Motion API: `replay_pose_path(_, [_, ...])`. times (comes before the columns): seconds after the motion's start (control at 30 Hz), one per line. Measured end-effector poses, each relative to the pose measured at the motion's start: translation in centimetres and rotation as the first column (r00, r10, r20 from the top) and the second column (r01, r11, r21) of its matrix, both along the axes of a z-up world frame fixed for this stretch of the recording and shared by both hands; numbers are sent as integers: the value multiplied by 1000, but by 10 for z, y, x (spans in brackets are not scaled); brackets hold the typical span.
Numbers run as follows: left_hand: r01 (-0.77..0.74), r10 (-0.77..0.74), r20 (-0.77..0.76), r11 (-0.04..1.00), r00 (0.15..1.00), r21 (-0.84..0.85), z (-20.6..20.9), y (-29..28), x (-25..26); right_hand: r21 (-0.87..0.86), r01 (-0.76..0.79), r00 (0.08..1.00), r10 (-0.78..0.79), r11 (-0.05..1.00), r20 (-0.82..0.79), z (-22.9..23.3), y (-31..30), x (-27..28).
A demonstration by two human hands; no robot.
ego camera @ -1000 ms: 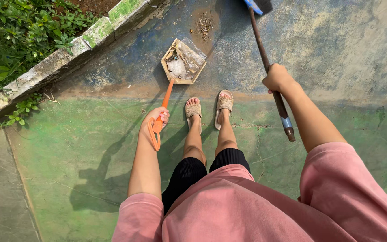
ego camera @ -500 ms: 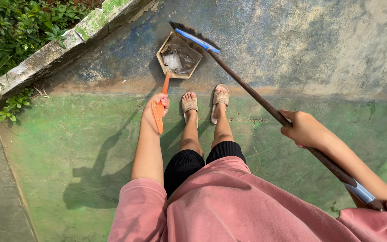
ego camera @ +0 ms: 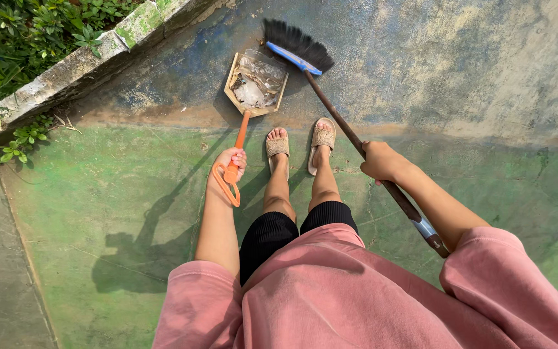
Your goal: The person sweeps debris into a dustpan with a broom along an outdoor walkway, opens a metal gate, and sweeps the path ahead.
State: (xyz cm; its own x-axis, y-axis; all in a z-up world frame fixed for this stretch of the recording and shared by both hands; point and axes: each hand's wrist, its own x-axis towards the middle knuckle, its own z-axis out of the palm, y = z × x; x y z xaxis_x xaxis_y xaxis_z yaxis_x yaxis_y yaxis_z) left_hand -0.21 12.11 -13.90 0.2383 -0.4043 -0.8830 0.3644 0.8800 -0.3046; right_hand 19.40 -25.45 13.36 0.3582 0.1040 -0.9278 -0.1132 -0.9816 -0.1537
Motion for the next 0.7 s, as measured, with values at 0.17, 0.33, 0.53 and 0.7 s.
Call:
replay_pose_path(0.17, [-37, 37, 5, 999, 999, -1, 4, 3, 10, 41, -32, 997, 34, 999, -62, 72, -19, -12])
replay_pose_path(0.33, [-23, 22, 12, 999, 1000, 23, 16, 3, -18, -94, 7, 1000, -6, 996, 16, 148, -37, 0])
replay_pose_path(0.53, [-27, 28, -4, 996, 1000, 79, 33, 2, -61, -132, -50, 970, 80, 990, 229, 139, -53, 71])
replay_pose_path(0.7, [-79, 78, 11, 996, 997, 36, 39, 1, -82, 33, 234, 925, -233, 972, 300, 46, -54, 149])
